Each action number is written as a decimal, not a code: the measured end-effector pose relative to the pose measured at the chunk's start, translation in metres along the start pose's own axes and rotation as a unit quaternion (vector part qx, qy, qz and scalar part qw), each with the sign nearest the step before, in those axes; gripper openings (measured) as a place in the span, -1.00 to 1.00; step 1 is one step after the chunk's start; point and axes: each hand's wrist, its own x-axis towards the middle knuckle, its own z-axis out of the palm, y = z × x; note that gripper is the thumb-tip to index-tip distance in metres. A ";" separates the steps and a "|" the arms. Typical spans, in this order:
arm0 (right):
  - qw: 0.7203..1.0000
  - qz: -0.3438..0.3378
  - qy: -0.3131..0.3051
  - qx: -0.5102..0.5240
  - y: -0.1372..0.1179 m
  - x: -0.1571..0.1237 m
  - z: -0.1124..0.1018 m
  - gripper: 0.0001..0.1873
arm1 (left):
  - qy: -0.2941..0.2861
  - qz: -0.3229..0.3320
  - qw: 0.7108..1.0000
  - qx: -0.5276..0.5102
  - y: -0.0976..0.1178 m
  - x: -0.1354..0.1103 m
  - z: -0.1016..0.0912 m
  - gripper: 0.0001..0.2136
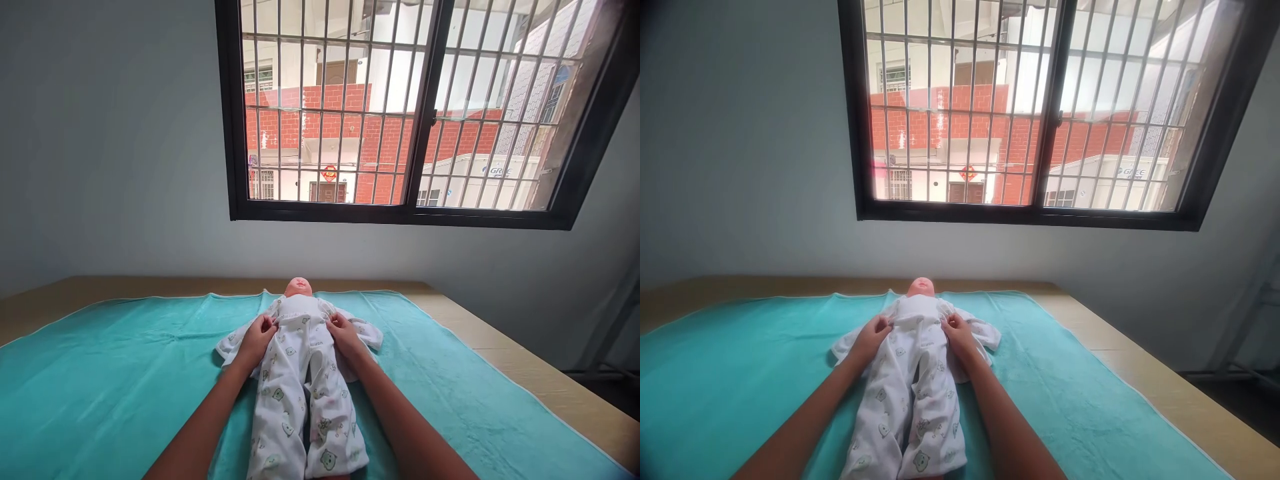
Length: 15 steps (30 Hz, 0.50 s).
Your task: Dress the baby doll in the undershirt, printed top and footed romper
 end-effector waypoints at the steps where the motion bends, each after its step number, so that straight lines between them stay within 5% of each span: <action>1: 1.000 -0.007 0.022 -0.012 0.001 0.002 0.002 -0.68 | 0.016 0.002 1.000 0.010 0.000 0.002 0.001 -0.77; 8: 0.986 0.016 0.146 -0.084 0.010 0.014 0.007 -0.67 | 0.088 -0.024 0.995 0.040 -0.010 0.023 0.011 -0.83; 15: 0.989 0.013 0.102 -0.105 0.004 0.008 0.003 -0.70 | 0.050 -0.017 0.998 -0.037 -0.028 0.017 0.022 -0.75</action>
